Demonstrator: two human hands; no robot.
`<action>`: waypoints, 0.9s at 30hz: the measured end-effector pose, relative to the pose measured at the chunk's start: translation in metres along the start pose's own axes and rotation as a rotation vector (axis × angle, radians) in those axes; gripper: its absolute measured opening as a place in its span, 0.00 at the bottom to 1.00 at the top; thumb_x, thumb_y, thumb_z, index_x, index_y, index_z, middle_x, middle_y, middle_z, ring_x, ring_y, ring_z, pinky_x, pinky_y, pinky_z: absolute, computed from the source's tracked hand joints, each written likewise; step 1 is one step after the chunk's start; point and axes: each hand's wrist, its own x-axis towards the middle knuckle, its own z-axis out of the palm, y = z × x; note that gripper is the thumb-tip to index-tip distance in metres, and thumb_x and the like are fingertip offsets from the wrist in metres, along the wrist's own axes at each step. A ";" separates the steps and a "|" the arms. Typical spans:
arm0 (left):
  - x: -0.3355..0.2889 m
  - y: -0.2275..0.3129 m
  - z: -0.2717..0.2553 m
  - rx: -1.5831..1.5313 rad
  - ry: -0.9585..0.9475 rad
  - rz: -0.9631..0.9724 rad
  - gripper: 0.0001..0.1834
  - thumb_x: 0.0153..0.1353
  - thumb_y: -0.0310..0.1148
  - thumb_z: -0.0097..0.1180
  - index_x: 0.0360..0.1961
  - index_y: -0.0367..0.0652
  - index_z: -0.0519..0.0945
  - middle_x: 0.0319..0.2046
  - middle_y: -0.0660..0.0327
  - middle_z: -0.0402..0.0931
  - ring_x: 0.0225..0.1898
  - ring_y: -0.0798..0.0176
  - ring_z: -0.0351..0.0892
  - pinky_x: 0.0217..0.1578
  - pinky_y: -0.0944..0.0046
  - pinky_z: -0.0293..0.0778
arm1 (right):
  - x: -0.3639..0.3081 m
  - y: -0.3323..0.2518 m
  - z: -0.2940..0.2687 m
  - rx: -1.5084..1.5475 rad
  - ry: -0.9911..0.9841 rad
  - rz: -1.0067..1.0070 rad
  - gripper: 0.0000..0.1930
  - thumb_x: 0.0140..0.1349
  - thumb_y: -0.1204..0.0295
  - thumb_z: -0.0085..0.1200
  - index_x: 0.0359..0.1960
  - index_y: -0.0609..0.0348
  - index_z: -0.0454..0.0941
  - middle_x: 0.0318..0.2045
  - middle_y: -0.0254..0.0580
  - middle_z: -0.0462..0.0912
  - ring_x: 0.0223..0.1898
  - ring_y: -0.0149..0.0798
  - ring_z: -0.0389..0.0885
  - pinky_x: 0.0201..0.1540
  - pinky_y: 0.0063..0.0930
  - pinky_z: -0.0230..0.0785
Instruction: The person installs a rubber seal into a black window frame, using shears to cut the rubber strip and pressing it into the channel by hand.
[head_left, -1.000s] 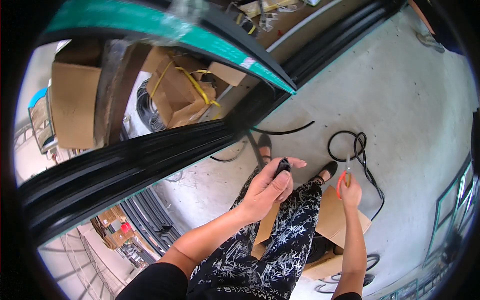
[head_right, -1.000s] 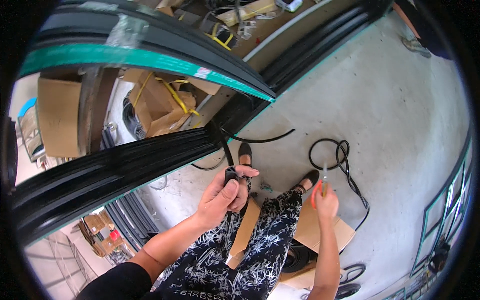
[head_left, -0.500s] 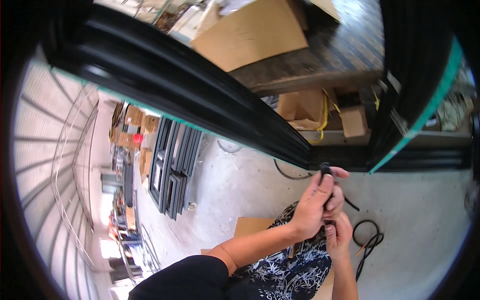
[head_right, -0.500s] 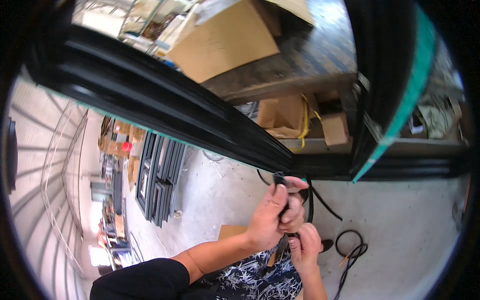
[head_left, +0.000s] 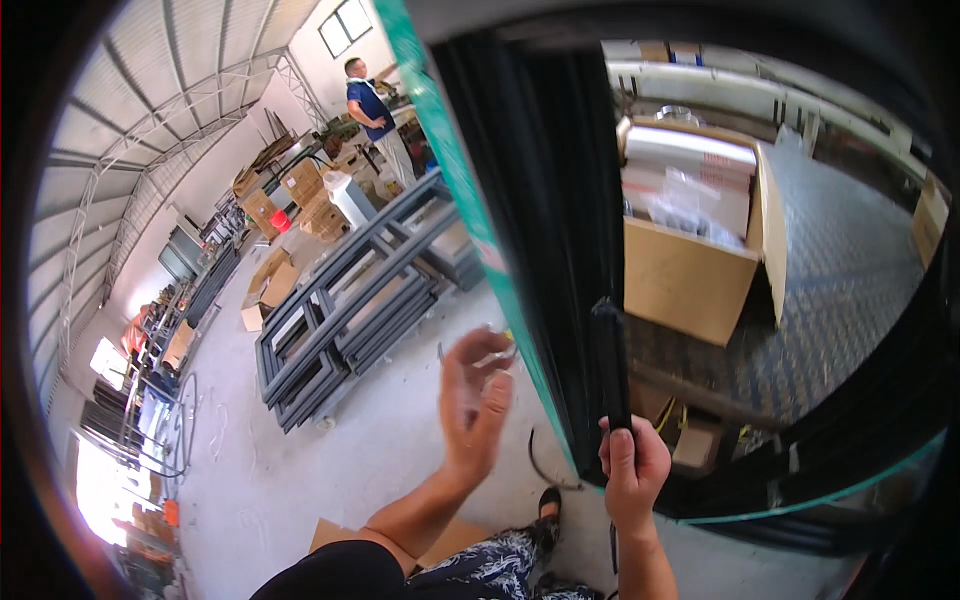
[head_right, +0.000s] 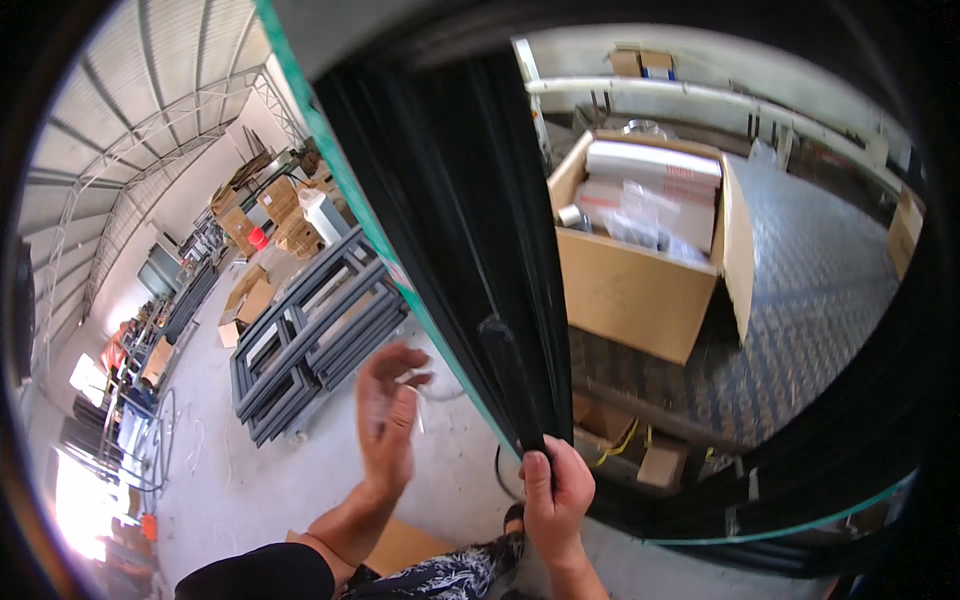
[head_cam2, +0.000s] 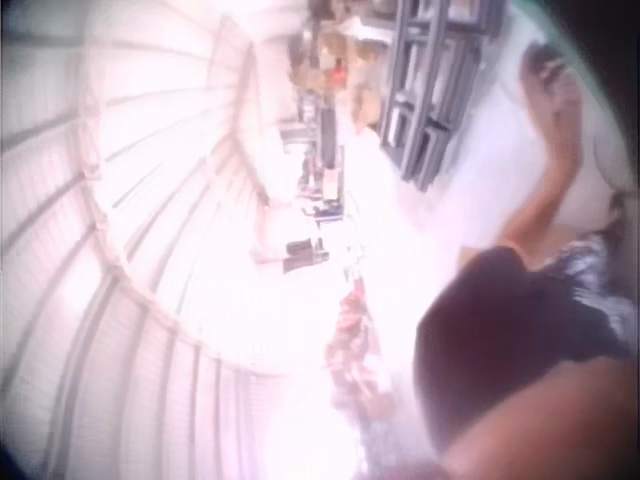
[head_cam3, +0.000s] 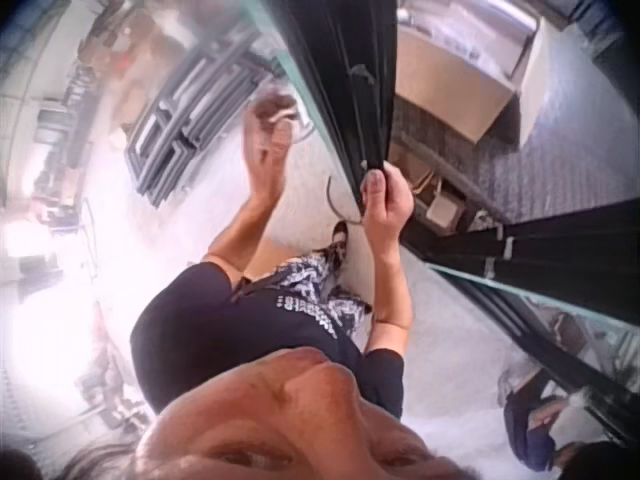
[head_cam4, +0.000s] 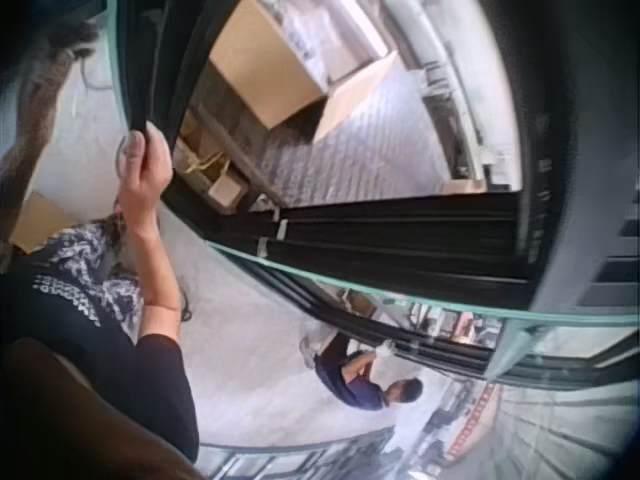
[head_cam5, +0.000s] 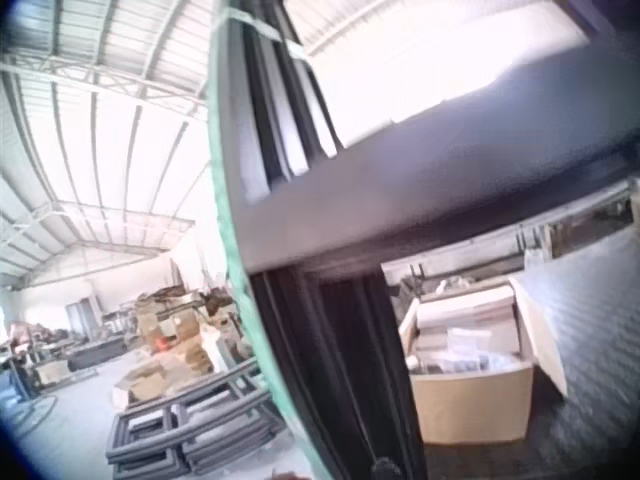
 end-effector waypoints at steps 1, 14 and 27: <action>0.023 0.009 -0.011 0.031 0.045 0.071 0.22 0.67 0.36 0.48 0.59 0.38 0.62 0.51 0.58 0.68 0.54 0.62 0.67 0.54 0.60 0.64 | 0.022 -0.010 0.014 0.055 -0.010 0.029 0.14 0.70 0.64 0.45 0.37 0.64 0.75 0.18 0.26 0.69 0.16 0.18 0.60 0.18 0.12 0.50; 0.161 0.076 0.016 0.137 0.129 0.376 0.38 0.55 0.32 0.65 0.62 0.36 0.59 0.52 0.53 0.69 0.53 0.60 0.71 0.54 0.58 0.68 | 0.126 -0.067 0.078 0.223 -0.256 0.043 0.10 0.68 0.70 0.49 0.34 0.66 0.76 0.17 0.27 0.69 0.18 0.18 0.62 0.20 0.14 0.54; 0.167 0.075 0.053 0.278 0.441 0.324 0.22 0.60 0.23 0.57 0.54 0.36 0.66 0.40 0.64 0.73 0.40 0.76 0.71 0.42 0.76 0.68 | 0.151 -0.071 0.060 0.293 -0.436 0.103 0.13 0.69 0.66 0.48 0.32 0.65 0.75 0.16 0.28 0.68 0.16 0.19 0.62 0.18 0.14 0.52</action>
